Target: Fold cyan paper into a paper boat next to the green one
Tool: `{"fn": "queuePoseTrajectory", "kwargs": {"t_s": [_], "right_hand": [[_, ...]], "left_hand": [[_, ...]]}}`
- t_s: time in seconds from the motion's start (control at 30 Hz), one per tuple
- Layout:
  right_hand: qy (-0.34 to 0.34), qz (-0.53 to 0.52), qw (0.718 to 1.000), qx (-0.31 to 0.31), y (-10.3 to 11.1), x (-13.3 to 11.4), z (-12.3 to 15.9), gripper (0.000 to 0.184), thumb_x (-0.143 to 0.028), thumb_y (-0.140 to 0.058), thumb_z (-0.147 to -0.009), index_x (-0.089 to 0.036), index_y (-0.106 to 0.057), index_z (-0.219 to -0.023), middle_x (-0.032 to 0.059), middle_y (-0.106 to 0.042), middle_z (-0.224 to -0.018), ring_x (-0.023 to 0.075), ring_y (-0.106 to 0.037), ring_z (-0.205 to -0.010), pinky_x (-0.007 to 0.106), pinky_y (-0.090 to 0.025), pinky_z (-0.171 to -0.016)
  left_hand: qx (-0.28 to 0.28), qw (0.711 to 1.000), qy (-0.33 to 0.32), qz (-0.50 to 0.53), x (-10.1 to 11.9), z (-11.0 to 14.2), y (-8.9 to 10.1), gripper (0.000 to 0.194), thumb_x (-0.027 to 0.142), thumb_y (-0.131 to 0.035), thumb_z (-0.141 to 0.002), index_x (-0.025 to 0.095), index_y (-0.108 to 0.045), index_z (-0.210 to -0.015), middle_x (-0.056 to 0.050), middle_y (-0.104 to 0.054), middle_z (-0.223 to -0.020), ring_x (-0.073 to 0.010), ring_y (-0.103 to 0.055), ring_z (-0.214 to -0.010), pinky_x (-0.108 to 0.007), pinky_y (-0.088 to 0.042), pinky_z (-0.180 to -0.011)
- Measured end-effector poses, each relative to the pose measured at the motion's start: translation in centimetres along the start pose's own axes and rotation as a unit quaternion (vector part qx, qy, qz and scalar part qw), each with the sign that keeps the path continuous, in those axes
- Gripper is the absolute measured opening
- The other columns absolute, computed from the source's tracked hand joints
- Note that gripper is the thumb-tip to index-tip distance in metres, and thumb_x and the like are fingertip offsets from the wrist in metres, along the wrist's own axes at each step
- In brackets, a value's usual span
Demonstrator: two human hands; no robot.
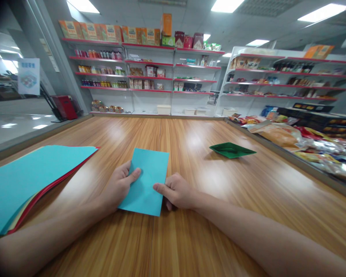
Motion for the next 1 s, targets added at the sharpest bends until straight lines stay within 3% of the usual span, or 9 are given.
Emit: {"fn": "queuePoseTrajectory", "kwargs": {"t_s": [0.13, 0.3, 0.5, 0.63, 0.9, 1.0], "right_hand": [[0.018, 0.017, 1.000, -0.017, 0.0, -0.3, 0.0, 0.065, -0.054, -0.040, -0.089, -0.013, -0.053, -0.041, 0.0045, -0.055, -0.038, 0.0065, -0.046, -0.034, 0.017, -0.038, -0.040], [-0.018, -0.013, 1.000, -0.022, -0.1, -0.1, 0.1, 0.061, -0.057, -0.041, -0.087, -0.013, -0.056, -0.048, 0.0040, -0.056, -0.041, 0.0080, -0.048, -0.034, 0.017, -0.032, -0.034], [0.008, 0.009, 1.000, -0.017, -0.2, -0.2, 0.2, 0.065, -0.054, -0.039, -0.089, -0.013, -0.052, -0.040, 0.0045, -0.054, -0.037, 0.0066, -0.045, -0.033, 0.017, -0.034, -0.038], [0.001, 0.002, 1.000, -0.016, -0.2, -0.1, 0.1, 0.063, -0.057, -0.037, -0.089, -0.013, -0.054, -0.047, 0.0046, -0.057, -0.042, 0.0082, -0.049, -0.035, 0.017, -0.034, -0.036], [0.060, 0.034, 0.997, -0.029, -0.4, -1.2, 0.3, 0.060, -0.050, -0.042, -0.090, -0.013, -0.057, -0.045, 0.0050, -0.057, -0.041, 0.0099, -0.054, -0.042, 0.020, -0.045, -0.051], [0.045, 0.021, 0.998, -0.034, -0.5, -1.1, 0.3, 0.057, -0.050, -0.042, -0.089, -0.012, -0.059, -0.050, 0.0047, -0.058, -0.042, 0.0097, -0.054, -0.041, 0.019, -0.044, -0.047]], "left_hand": [[-0.006, 1.000, -0.010, 0.002, 0.1, 0.1, 0.0, 0.032, 0.034, -0.062, -0.079, 0.013, -0.059, -0.102, -0.008, -0.069, -0.091, -0.0224, -0.064, -0.081, -0.033, -0.048, -0.075], [0.020, 0.999, -0.025, -0.003, 0.0, -0.1, 0.5, 0.035, 0.036, -0.064, -0.077, 0.013, -0.060, -0.104, -0.008, -0.069, -0.093, -0.0226, -0.063, -0.080, -0.031, -0.048, -0.071], [0.039, 0.998, -0.036, -0.024, -0.5, -0.4, 1.1, 0.035, 0.037, -0.062, -0.079, 0.012, -0.060, -0.103, -0.009, -0.068, -0.093, -0.0228, -0.062, -0.082, -0.032, -0.047, -0.072], [0.054, 0.997, -0.039, -0.029, -0.2, -0.4, 1.1, 0.033, 0.036, -0.059, -0.080, 0.013, -0.059, -0.104, -0.009, -0.067, -0.096, -0.0238, -0.060, -0.089, -0.034, -0.046, -0.078], [0.084, 0.995, -0.044, -0.026, 0.3, -0.4, 1.3, 0.027, 0.038, -0.062, -0.076, 0.015, -0.059, -0.089, -0.006, -0.067, -0.089, -0.0238, -0.060, -0.088, -0.032, -0.046, -0.076], [0.079, 0.995, -0.048, -0.036, 0.3, -0.4, 1.3, 0.028, 0.038, -0.061, -0.076, 0.015, -0.059, -0.091, -0.006, -0.067, -0.089, -0.0245, -0.059, -0.089, -0.032, -0.045, -0.076]]}}
Point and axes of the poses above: each hand's wrist, its own z-axis away from the middle knuckle, its own y-axis out of the back of the hand, x = y × z, the point moved 5 cm from there along -z, towards the middle knuckle
